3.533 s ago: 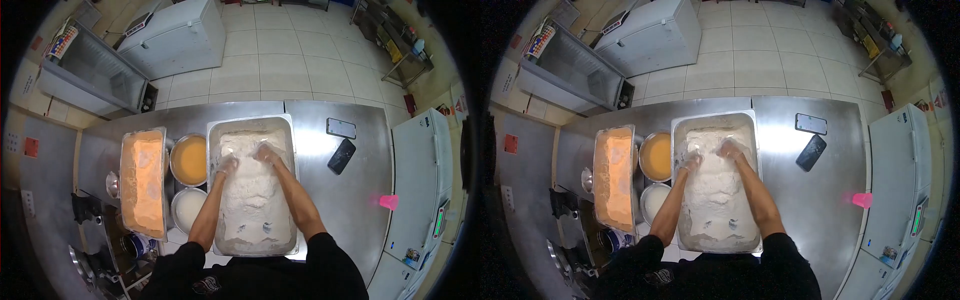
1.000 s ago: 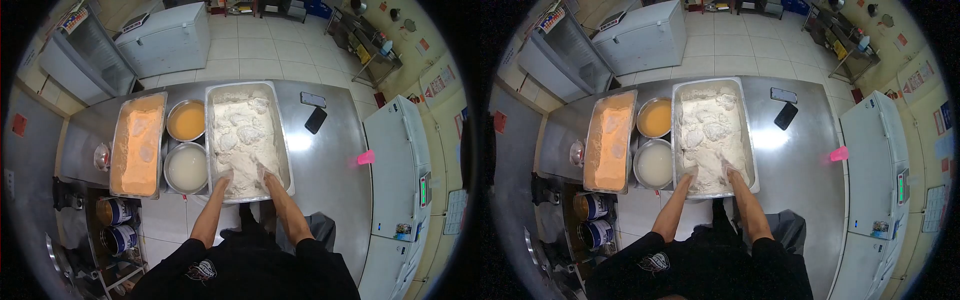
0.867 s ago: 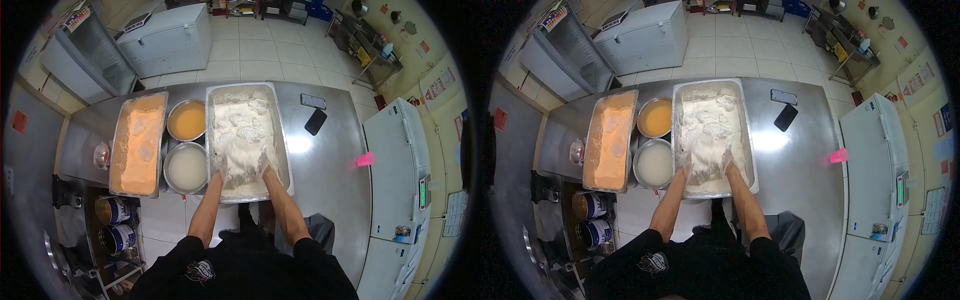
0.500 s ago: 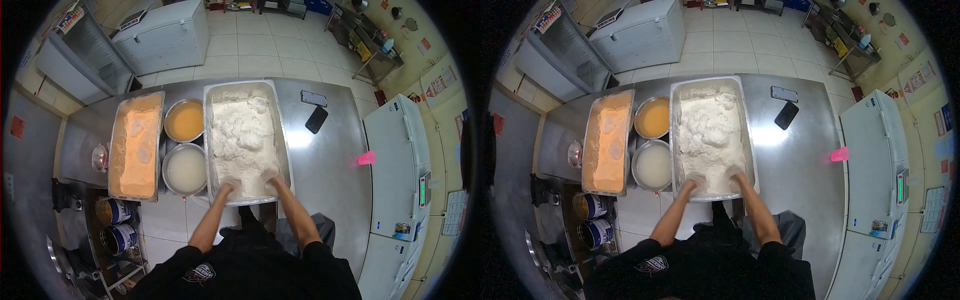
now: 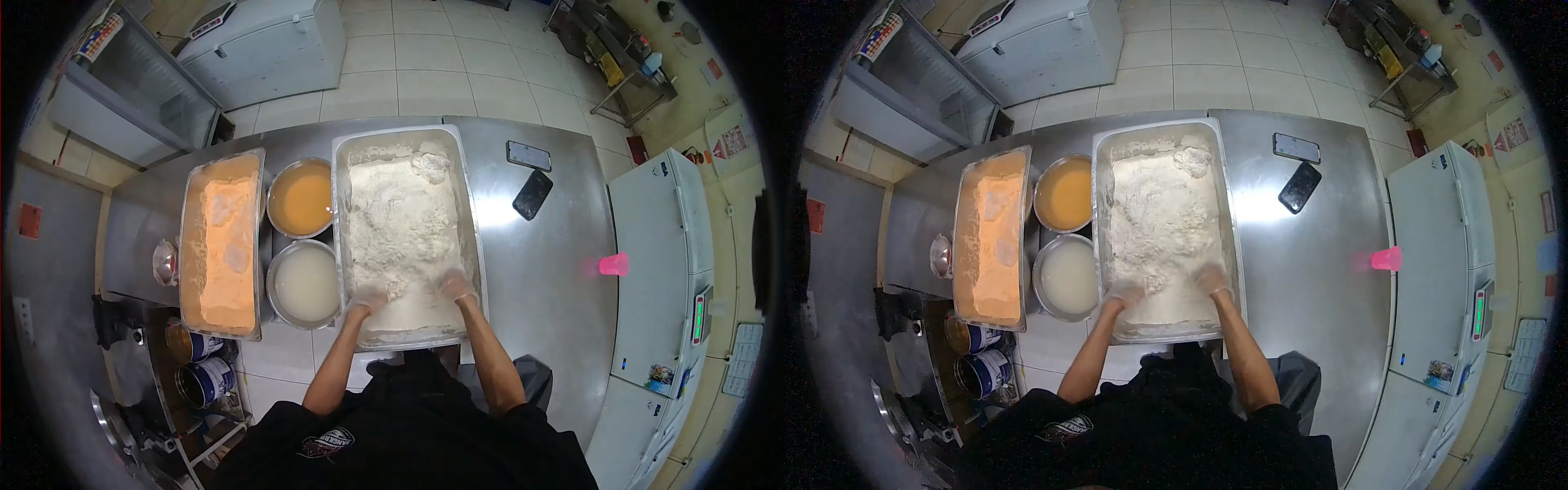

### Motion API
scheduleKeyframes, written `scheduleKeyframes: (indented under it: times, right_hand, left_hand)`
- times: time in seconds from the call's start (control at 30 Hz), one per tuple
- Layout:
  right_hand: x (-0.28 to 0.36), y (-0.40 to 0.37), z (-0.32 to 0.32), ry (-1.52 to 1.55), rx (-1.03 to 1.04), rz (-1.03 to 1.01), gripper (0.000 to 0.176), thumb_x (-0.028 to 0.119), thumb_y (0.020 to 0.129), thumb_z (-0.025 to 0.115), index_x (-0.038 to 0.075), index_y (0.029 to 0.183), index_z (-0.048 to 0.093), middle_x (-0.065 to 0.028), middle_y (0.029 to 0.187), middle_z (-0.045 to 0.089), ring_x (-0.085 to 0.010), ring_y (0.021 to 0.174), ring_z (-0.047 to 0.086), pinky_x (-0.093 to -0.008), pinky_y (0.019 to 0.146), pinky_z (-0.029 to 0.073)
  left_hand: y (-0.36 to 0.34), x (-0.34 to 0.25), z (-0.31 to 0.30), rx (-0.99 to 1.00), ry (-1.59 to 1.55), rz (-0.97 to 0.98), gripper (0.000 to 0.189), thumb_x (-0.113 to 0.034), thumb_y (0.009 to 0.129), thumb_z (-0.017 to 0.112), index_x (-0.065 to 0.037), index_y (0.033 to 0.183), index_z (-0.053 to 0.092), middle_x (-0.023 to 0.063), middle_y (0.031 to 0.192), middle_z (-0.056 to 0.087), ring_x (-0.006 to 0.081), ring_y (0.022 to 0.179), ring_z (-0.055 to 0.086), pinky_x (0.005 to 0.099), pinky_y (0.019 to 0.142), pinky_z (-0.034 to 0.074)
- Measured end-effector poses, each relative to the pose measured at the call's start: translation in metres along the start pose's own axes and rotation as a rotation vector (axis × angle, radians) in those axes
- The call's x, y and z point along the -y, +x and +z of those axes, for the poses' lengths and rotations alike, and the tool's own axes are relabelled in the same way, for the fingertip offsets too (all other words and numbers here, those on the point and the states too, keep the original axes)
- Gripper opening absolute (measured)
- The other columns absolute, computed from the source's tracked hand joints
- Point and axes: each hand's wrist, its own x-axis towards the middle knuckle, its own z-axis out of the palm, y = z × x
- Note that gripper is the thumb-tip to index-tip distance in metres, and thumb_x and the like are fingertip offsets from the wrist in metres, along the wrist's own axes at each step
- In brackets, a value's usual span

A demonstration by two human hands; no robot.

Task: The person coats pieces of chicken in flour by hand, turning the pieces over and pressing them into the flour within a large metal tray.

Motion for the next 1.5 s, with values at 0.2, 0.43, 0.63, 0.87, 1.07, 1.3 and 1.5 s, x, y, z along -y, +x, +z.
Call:
scheduleKeyframes:
  times: [0.2, 0.43, 0.63, 0.87, 1.07, 1.3, 1.5]
  right_hand:
    - [-0.001, 0.011, 0.053, -0.335, 0.141, -0.673, 0.014, 0.015, 0.063, 0.043, 0.003, 0.064, 0.051, -0.0109, 0.063, 0.050, -0.0183, 0.061, 0.048, -0.0272, 0.057, 0.038]
    - [0.040, 0.065, -0.040, -0.440, -0.487, -0.325, 0.019, 0.019, 0.064, 0.040, 0.005, 0.063, 0.052, -0.0118, 0.063, 0.050, -0.0237, 0.064, 0.045, -0.0353, 0.056, 0.036]
    - [0.011, 0.200, -0.058, -0.063, -0.677, -0.314, 0.023, 0.022, 0.065, 0.040, 0.002, 0.064, 0.051, -0.0087, 0.062, 0.049, -0.0206, 0.062, 0.046, -0.0304, 0.057, 0.037]
    - [0.062, 0.235, -0.106, -0.695, -0.332, -0.351, 0.025, 0.020, 0.064, 0.041, 0.000, 0.078, 0.046, -0.0094, 0.065, 0.051, -0.0183, 0.057, 0.049, -0.0287, 0.054, 0.039]
    - [0.059, 0.215, -0.093, -0.320, -0.016, -0.452, 0.039, 0.029, 0.062, 0.043, 0.001, 0.088, 0.041, -0.0134, 0.073, 0.051, -0.0208, 0.060, 0.050, -0.0284, 0.057, 0.039]
    - [0.087, 0.120, -0.100, -0.476, 0.347, -0.266, 0.035, 0.032, 0.065, 0.040, 0.003, 0.083, 0.048, -0.0117, 0.082, 0.051, -0.0214, 0.075, 0.048, -0.0293, 0.065, 0.037]
    - [0.029, 0.229, -0.090, -0.291, 0.001, -0.063, 0.033, 0.028, 0.066, 0.040, 0.001, 0.083, 0.048, -0.0126, 0.090, 0.047, -0.0215, 0.085, 0.043, -0.0303, 0.072, 0.033]
  left_hand:
    - [0.032, -0.028, 0.043, -0.110, -0.560, 0.017, 0.021, -0.018, 0.064, 0.039, 0.000, 0.065, 0.050, 0.0192, 0.072, 0.049, 0.0222, 0.069, 0.048, 0.0320, 0.057, 0.036]
    - [0.061, -0.009, -0.073, -0.320, 0.253, 0.241, 0.020, -0.013, 0.064, 0.034, 0.001, 0.064, 0.048, 0.0176, 0.066, 0.049, 0.0267, 0.061, 0.048, 0.0333, 0.056, 0.038]
    - [0.164, 0.052, -0.152, -0.510, -0.056, -0.140, 0.029, -0.025, 0.062, 0.035, 0.000, 0.068, 0.048, 0.0147, 0.063, 0.050, 0.0268, 0.058, 0.048, 0.0316, 0.054, 0.039]
    - [0.211, 0.034, -0.156, -0.499, -0.067, -0.176, 0.024, -0.023, 0.057, 0.039, -0.002, 0.058, 0.051, 0.0168, 0.064, 0.050, 0.0268, 0.059, 0.049, 0.0339, 0.055, 0.037]
    - [0.171, 0.035, -0.133, -0.357, 0.001, 0.079, 0.013, -0.014, 0.055, 0.041, -0.005, 0.050, 0.050, 0.0098, 0.052, 0.050, 0.0205, 0.046, 0.048, 0.0312, 0.040, 0.037]
    - [0.131, 0.075, 0.016, -0.222, 0.170, 0.266, 0.014, -0.014, 0.060, 0.040, -0.005, 0.060, 0.050, 0.0119, 0.059, 0.051, 0.0226, 0.050, 0.048, 0.0317, 0.046, 0.038]
    - [0.148, 0.087, -0.002, -0.325, -0.129, 0.168, 0.019, -0.015, 0.064, 0.038, 0.001, 0.068, 0.048, 0.0175, 0.066, 0.050, 0.0263, 0.057, 0.048, 0.0331, 0.053, 0.039]
